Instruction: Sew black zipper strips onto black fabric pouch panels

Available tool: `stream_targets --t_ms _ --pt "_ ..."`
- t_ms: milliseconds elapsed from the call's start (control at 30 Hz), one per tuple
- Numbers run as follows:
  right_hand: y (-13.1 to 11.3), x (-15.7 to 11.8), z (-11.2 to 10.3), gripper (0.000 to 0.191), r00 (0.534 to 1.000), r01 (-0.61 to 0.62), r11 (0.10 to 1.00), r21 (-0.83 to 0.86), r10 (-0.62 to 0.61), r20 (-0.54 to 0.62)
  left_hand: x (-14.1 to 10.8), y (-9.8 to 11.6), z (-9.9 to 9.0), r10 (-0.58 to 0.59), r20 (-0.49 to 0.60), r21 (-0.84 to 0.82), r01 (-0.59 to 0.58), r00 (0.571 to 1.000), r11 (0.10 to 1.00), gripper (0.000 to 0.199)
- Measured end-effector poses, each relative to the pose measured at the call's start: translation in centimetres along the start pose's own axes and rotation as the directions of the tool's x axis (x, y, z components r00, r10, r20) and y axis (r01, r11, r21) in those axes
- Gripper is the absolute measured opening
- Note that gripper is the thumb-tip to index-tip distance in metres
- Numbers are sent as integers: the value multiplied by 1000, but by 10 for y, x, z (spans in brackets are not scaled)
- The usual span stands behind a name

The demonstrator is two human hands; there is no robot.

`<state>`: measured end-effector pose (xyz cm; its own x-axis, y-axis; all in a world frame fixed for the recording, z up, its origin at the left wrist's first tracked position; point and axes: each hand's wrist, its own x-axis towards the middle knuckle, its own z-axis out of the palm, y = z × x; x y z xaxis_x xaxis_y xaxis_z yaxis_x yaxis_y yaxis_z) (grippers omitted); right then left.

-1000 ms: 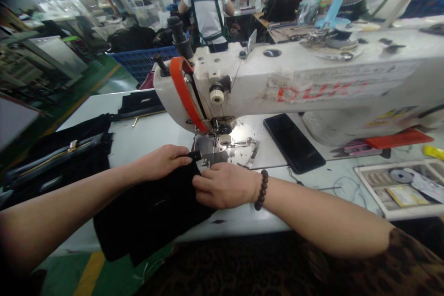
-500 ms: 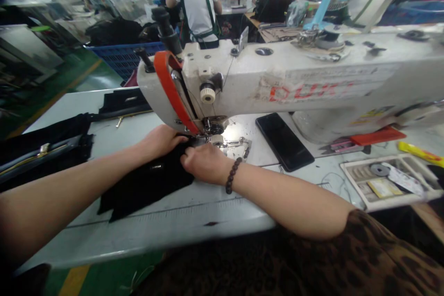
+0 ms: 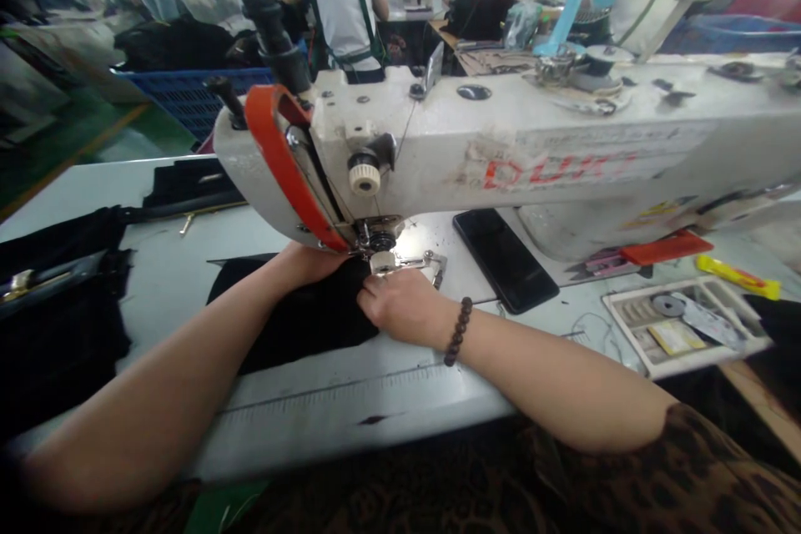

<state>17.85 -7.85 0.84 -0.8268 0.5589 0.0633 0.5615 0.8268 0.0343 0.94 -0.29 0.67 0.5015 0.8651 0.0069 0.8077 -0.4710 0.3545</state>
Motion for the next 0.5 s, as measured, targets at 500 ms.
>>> stream_targets --t_ms 500 --pt "1 -1 4 23 994 97 995 29 -95 -53 -2 5 -4 7 2 -52 -6 1000 999 18"
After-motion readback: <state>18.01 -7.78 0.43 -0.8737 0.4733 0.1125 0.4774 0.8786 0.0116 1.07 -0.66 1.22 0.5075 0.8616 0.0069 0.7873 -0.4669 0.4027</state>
